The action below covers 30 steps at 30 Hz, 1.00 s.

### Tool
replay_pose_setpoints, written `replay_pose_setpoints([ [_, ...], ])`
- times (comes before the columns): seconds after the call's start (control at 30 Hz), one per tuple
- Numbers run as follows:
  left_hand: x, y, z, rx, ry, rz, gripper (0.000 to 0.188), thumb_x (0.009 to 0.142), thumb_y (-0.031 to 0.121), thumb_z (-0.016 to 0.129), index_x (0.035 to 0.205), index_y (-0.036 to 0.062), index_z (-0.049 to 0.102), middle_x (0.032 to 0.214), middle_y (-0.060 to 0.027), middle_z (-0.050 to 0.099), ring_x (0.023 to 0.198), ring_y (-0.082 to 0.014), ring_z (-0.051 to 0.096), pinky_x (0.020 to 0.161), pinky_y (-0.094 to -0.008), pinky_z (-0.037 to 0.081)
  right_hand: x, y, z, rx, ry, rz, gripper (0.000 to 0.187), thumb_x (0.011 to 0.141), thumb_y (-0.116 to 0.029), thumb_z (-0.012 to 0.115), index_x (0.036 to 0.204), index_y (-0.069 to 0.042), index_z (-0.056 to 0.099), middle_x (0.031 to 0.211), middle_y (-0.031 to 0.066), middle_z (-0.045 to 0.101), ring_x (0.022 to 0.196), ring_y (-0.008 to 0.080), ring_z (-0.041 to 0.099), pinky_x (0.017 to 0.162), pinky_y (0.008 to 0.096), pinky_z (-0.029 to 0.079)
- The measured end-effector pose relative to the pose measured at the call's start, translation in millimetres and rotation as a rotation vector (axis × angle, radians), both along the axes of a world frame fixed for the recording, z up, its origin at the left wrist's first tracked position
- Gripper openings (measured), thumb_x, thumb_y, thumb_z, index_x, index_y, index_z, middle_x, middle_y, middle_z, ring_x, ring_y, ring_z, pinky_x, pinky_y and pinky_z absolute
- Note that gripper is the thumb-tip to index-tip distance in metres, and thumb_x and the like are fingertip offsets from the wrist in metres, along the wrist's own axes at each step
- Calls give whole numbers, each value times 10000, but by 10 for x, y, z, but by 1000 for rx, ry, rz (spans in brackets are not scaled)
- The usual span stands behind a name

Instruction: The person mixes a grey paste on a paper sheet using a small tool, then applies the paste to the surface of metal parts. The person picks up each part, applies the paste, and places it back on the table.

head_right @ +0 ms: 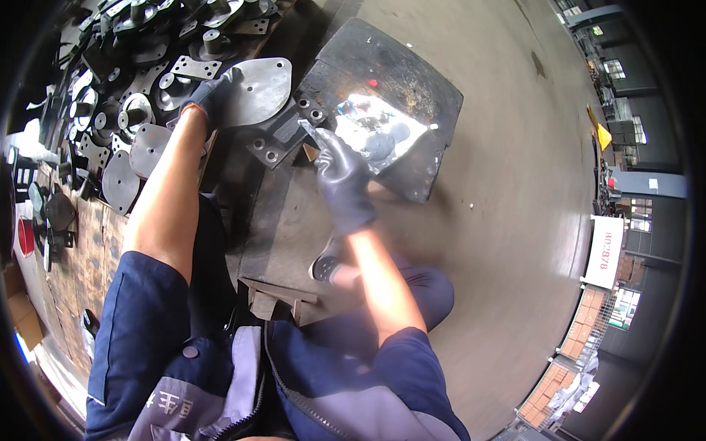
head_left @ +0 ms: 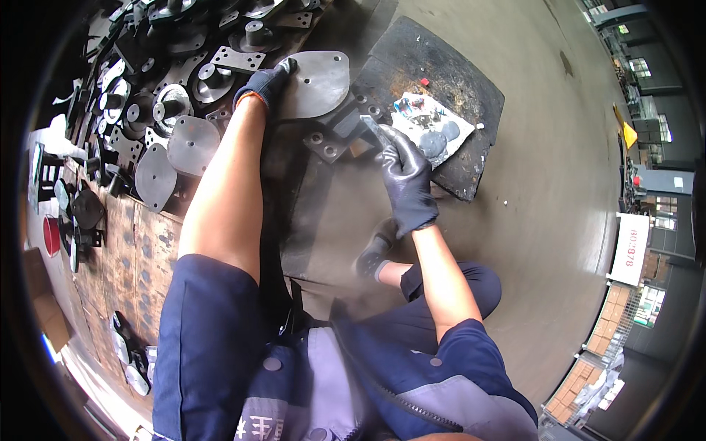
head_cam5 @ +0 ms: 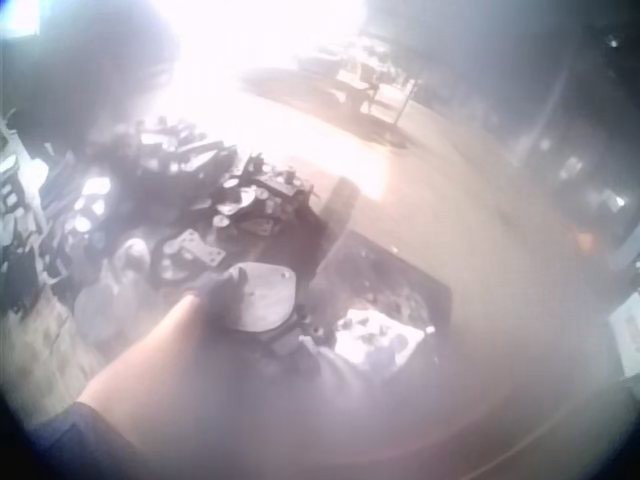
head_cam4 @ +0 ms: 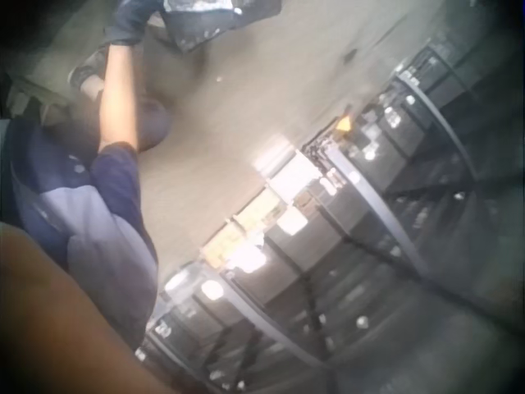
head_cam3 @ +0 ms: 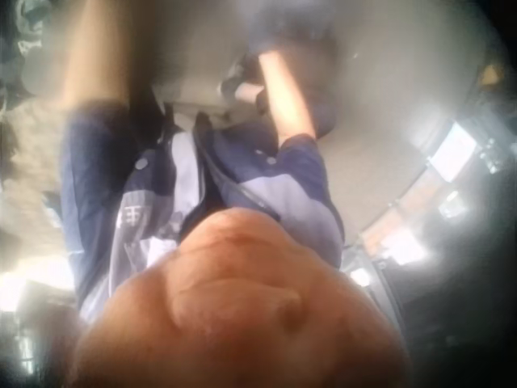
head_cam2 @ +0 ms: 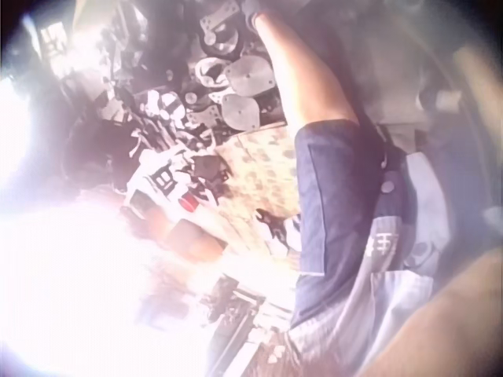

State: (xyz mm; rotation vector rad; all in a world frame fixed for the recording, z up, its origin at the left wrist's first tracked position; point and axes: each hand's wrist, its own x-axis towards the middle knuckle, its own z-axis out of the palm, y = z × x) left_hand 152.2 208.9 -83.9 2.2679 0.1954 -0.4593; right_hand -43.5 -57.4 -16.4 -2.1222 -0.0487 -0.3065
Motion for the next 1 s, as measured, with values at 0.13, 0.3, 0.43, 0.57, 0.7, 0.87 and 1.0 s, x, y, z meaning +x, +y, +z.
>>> replay_pose_setpoints([
  [0.13,166,263,-558,351,-291,-324,467,909,245,460,1251,-72,487,1006,-215,658,860,-284,660,743,-352,521,142,97,-224,-174,-120,-29,378,816,47,510,1159,-54,633,987,166,681,856,264,673,750,339,517],
  [0.3,97,194,-472,487,-309,-504,574,806,125,478,1314,-124,380,1054,-225,633,864,-316,670,709,-367,542,161,106,-209,-607,-110,-44,327,821,-37,559,1114,-136,668,779,141,636,696,304,632,597,400,481],
  [0.43,-33,89,-76,416,-186,-512,616,803,159,486,1346,-106,363,1133,-245,601,943,-311,655,784,-357,531,133,123,-132,-634,-139,-25,144,838,-139,592,902,-98,714,676,136,612,593,316,587,547,412,451],
  [0.57,-93,106,-5,384,-173,-512,650,789,189,513,1354,-94,360,1191,-252,576,1027,-311,630,860,-344,509,95,116,-177,-662,-207,-90,99,812,-110,611,852,-77,695,682,142,602,614,330,581,578,421,450],
  [0.7,-63,194,-61,313,-118,-469,663,777,188,529,1355,-89,359,1216,-253,566,1060,-314,618,887,-342,502,118,142,-142,-332,-132,-71,161,823,6,576,941,-32,679,840,132,657,741,264,633,655,359,497],
  [0.87,-143,40,127,511,-186,-573,662,775,175,529,1355,-93,355,1213,-254,568,1061,-317,617,891,-350,500,174,64,-393,152,-2,-78,311,869,111,491,1121,9,643,1097,108,679,949,146,644,801,258,526],
  [1.0,-90,168,-30,524,-252,-580,632,798,171,516,1361,-70,361,1212,-242,573,1050,-320,621,886,-355,502,236,106,-322,121,-12,-33,304,858,114,503,1113,22,642,1088,114,679,953,161,651,814,264,529],
])
